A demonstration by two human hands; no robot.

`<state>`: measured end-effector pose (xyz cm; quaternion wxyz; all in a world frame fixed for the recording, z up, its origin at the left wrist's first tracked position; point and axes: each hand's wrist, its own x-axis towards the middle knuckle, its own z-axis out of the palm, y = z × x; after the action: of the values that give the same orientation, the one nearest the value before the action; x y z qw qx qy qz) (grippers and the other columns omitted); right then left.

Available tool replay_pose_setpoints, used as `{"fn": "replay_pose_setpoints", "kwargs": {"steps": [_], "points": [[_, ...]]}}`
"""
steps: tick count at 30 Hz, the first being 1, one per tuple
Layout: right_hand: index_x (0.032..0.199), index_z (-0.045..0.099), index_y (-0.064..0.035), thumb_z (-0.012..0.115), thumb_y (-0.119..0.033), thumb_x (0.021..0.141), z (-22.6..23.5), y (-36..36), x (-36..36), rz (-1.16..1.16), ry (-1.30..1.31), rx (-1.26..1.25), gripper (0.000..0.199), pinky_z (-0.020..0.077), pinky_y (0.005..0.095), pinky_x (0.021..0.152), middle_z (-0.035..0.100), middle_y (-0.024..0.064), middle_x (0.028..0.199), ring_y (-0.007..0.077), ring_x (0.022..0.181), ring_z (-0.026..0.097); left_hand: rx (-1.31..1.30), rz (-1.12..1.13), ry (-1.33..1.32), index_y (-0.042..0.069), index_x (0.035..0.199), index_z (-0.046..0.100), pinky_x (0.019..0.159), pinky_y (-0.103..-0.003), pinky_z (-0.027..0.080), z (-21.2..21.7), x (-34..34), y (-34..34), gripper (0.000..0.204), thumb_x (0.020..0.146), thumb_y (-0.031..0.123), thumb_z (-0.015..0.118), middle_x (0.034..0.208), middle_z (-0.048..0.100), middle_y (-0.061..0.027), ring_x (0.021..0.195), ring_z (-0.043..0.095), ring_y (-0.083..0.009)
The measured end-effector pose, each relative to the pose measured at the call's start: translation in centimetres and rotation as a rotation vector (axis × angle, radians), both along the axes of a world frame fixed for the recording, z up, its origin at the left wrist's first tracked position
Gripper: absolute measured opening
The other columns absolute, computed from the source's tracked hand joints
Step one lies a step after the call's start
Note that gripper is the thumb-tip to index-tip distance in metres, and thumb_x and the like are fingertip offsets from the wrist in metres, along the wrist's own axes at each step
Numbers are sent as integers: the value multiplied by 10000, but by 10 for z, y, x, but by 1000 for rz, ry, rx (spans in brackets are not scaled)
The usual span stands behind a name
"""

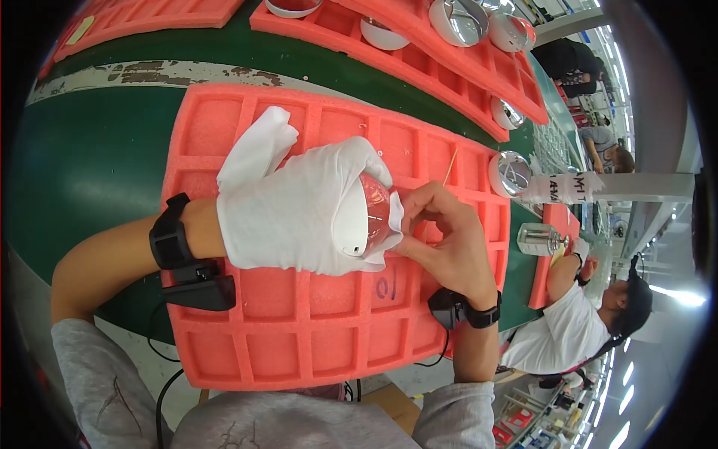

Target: The person picks up a sphere and uses a stick to apply a substance along the seam between its white and red halves, then wipes it with a cloth before returning it to the tray.

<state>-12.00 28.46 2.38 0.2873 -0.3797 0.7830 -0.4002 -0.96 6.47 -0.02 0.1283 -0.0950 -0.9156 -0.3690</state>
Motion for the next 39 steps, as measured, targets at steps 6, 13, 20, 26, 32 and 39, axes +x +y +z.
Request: {"fn": "replay_pose_setpoints", "kwargs": {"steps": [6, 13, 20, 26, 32, 39], "points": [[1135, 498, -29, 885, -118, 726, -9, 2, 0, -6, -36, -29, 570, 534, 266, 700, 637, 63, 966, 127, 796, 634, -81, -2, -33, 140, 1071, 556, 693, -384, 360, 8, -3, 2, 577, 661, 456, 810, 821, 632, -30, 663, 545, -239], [1380, 402, -9, 842, -205, 788, 4, -24, 27, -89, -140, -64, 763, 428, 386, 1006, 502, 136, 1281, 250, 1175, 518, -142, -45, -97, 78, 1099, 527, 659, -382, 401, 6, -3, 4, 554, 700, 367, 779, 795, 623, -30, 690, 585, -260], [1461, 341, 13, 683, -274, 927, -13, -37, 39, 8, 168, -94, 695, 383, 427, 1047, 499, 185, 1309, 321, 1162, 504, 177, -128, -35, 108, 1038, 510, 720, -396, 400, -4, -3, 2, 368, 767, 247, 715, 769, 610, -8, 718, 594, -234], [1401, 399, 38, 637, -267, 948, -20, -54, 35, -144, 27, -142, 596, 403, 462, 990, 531, 218, 1283, 380, 1098, 482, 497, -98, -250, 102, 1012, 498, 720, -378, 411, -14, -5, 8, 300, 783, 172, 678, 758, 614, -13, 750, 609, -221], [1429, 361, 45, 669, -260, 929, -25, -44, 28, -98, -90, -181, 662, 406, 483, 983, 506, 231, 1309, 397, 1114, 469, 769, -190, -481, 89, 1026, 512, 759, -364, 418, -4, -9, 2, 362, 746, 199, 714, 778, 613, -51, 779, 627, -201], [1459, 276, 87, 696, -251, 910, -26, -26, 35, 94, 268, -202, 769, 407, 491, 989, 454, 270, 1350, 415, 1140, 464, 294, -171, -105, 69, 1083, 529, 760, -353, 427, -14, -10, -4, 541, 637, 210, 801, 826, 623, -75, 765, 621, -196]]}}
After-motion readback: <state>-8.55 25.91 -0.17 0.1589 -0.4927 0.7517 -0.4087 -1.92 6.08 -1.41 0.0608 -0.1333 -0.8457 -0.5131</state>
